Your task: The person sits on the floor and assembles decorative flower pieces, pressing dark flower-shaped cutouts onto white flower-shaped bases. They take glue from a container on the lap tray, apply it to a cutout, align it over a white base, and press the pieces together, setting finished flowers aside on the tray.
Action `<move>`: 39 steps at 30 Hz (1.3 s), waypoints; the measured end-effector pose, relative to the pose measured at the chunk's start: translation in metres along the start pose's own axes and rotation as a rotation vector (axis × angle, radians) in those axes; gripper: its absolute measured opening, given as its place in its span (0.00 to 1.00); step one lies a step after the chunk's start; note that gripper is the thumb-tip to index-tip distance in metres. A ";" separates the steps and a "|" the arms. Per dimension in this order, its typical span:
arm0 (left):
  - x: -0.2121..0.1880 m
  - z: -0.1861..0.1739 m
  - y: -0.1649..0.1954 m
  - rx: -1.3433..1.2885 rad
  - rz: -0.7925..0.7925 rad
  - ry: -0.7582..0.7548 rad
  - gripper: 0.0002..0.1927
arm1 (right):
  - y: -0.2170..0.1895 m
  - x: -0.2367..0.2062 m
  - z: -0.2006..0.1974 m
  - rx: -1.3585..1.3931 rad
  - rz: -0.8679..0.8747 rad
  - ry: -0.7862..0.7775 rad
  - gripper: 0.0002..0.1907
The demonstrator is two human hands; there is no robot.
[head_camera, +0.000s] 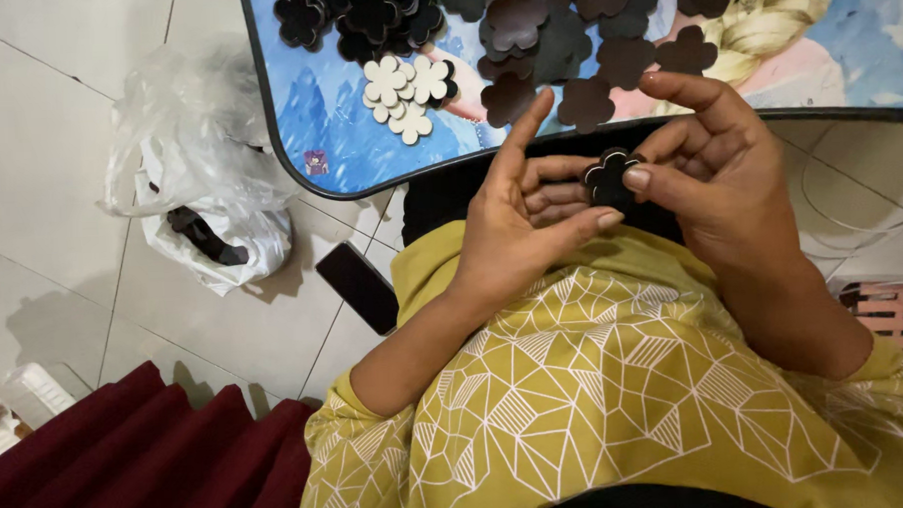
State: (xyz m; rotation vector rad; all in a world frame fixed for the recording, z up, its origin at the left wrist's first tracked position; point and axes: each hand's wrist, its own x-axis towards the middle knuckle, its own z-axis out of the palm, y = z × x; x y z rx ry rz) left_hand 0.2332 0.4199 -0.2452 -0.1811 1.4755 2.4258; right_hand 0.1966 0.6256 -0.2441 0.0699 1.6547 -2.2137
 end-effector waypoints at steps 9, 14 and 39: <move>-0.017 0.005 -0.008 -0.023 0.045 0.072 0.46 | 0.007 -0.016 0.007 0.018 -0.040 -0.013 0.35; -0.021 0.003 -0.011 -0.031 0.077 0.098 0.40 | 0.011 -0.023 0.017 -0.049 -0.056 0.002 0.37; 0.083 -0.066 0.042 1.725 1.005 0.597 0.17 | 0.023 -0.030 0.012 -0.191 -0.176 0.054 0.26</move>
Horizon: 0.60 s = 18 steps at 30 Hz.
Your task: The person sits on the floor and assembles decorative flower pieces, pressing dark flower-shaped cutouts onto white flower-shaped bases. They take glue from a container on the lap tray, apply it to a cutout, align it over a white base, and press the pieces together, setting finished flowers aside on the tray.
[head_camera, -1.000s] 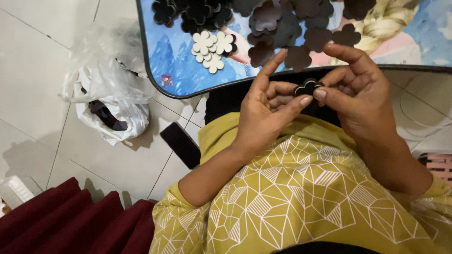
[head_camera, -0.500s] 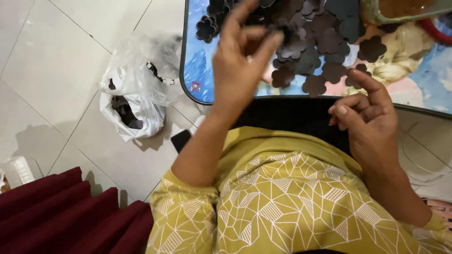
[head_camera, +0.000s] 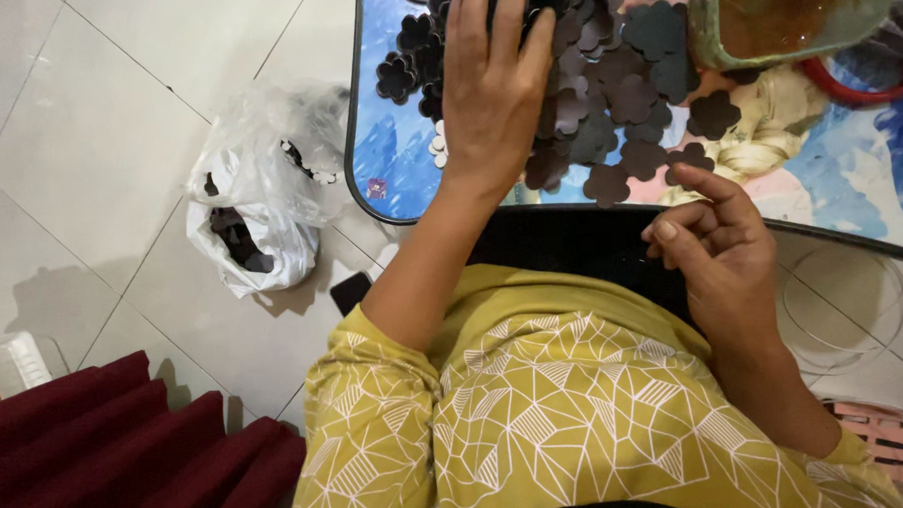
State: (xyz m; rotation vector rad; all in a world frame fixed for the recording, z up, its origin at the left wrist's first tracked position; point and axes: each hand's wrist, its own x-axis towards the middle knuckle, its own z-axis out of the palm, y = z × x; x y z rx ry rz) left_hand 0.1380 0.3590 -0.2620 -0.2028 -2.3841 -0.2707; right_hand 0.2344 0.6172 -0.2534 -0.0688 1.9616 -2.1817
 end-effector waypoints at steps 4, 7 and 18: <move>0.002 0.018 -0.004 0.139 0.081 -0.070 0.17 | 0.001 -0.002 -0.002 0.019 0.004 0.013 0.25; 0.007 0.022 -0.007 0.123 0.121 -0.052 0.08 | 0.001 -0.001 -0.004 0.024 0.006 0.018 0.26; 0.049 -0.037 -0.001 -0.377 -0.019 -0.023 0.04 | 0.004 0.001 -0.007 0.007 -0.002 0.019 0.25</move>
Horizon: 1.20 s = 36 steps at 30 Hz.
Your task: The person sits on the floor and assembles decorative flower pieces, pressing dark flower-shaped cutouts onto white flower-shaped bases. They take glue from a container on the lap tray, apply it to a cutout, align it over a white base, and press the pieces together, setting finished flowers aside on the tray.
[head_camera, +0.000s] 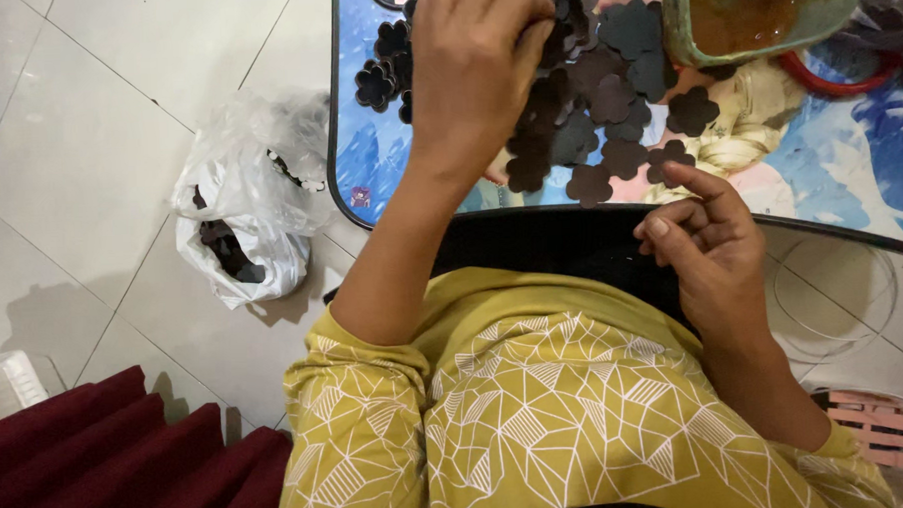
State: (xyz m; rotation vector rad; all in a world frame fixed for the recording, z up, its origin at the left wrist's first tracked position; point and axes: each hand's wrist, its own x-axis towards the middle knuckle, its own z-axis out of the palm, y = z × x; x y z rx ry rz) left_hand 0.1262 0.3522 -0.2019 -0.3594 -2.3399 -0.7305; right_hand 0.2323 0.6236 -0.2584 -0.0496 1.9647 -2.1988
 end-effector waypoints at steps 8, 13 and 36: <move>0.002 -0.021 0.037 -0.533 -0.364 -0.117 0.07 | -0.008 0.005 0.000 0.008 -0.026 0.028 0.27; -0.015 -0.012 0.058 -0.786 -0.520 -0.279 0.09 | -0.030 0.014 0.003 -0.023 -0.249 0.071 0.32; -0.056 -0.003 0.046 -0.230 -0.278 -0.183 0.18 | -0.044 0.040 -0.008 -1.192 -0.759 0.063 0.36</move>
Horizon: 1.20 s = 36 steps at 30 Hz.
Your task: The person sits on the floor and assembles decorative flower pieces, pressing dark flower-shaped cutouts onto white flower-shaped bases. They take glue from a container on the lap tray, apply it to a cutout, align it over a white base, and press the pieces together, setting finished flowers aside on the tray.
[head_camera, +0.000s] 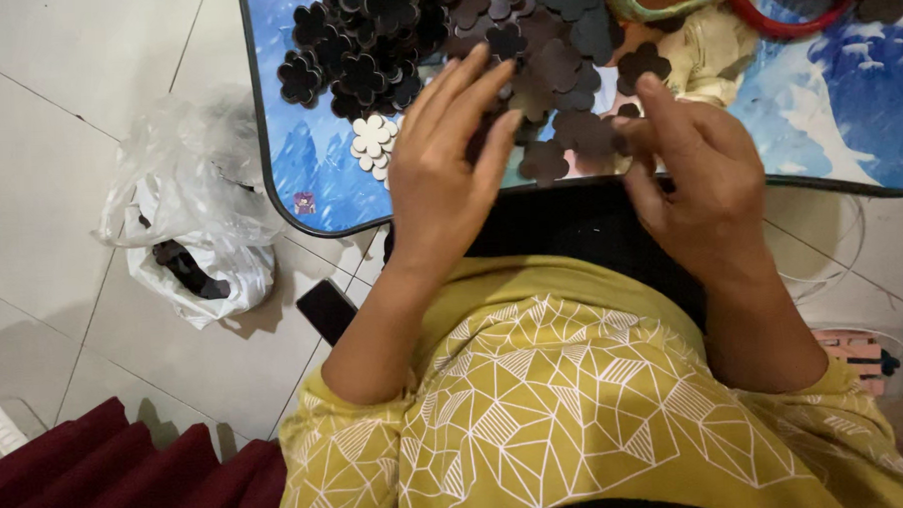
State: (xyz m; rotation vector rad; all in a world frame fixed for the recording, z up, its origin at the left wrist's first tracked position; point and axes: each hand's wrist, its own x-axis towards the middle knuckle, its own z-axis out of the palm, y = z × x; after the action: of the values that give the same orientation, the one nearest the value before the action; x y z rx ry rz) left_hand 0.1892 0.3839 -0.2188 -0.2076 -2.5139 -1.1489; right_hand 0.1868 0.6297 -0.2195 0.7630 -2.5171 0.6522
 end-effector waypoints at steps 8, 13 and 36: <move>-0.046 -0.041 -0.035 0.181 -0.141 0.150 0.11 | 0.017 -0.037 -0.003 0.335 0.311 0.086 0.29; -0.068 -0.054 -0.049 0.270 -0.154 0.162 0.09 | 0.019 -0.046 0.002 0.231 0.227 0.048 0.27; -0.014 -0.076 -0.081 0.405 -0.144 0.108 0.18 | 0.059 0.134 0.014 -0.483 -0.371 -0.198 0.36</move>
State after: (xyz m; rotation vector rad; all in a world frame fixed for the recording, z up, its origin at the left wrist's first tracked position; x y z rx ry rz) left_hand 0.1992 0.2738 -0.2356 0.1408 -2.6291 -0.6544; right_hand 0.0468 0.6121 -0.1793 1.1004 -2.4511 -0.1599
